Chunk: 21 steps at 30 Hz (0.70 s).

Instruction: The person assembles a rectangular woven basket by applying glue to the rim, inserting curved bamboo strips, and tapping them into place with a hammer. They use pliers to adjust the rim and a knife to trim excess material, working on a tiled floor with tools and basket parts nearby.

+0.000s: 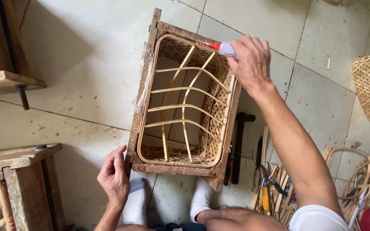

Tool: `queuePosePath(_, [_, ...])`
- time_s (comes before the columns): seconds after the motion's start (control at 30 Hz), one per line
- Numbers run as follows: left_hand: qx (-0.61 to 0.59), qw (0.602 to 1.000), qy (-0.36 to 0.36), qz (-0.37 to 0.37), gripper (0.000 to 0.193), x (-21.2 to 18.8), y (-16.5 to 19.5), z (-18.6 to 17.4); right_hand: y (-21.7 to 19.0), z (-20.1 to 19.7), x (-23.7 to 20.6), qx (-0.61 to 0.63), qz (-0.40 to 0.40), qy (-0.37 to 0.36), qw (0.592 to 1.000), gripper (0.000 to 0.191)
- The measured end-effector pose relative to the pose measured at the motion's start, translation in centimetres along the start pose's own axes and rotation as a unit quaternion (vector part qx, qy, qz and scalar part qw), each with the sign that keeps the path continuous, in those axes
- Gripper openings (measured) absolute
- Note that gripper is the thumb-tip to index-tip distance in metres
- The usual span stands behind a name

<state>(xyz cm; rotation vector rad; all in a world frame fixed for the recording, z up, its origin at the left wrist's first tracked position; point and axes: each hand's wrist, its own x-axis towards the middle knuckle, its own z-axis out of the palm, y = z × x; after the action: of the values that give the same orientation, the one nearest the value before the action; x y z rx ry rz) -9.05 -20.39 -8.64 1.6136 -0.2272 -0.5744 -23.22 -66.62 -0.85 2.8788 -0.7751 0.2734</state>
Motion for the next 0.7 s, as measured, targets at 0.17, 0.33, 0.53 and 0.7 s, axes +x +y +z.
queuePosePath(0.17, [-0.019,0.999,0.007,-0.029,0.023,-0.2,0.3,0.2,0.8,0.6,-1.0,-0.024,0.003,-0.006,1.000,0.019])
queuePosePath(0.33, [-0.044,0.997,0.020,-0.067,0.022,-0.2,0.7,0.5,1.1,0.7,-0.9,-0.040,-0.003,-0.012,0.999,0.018])
queuePosePath(0.53, [-0.032,0.997,0.023,-0.064,0.021,-0.3,1.2,0.5,1.5,-1.7,-2.0,-0.041,0.007,-0.017,0.999,0.024])
queuePosePath(0.7, [-0.040,0.996,0.024,-0.081,0.021,-0.5,1.0,0.4,2.3,-3.4,-3.3,-0.048,0.017,-0.009,0.999,0.026])
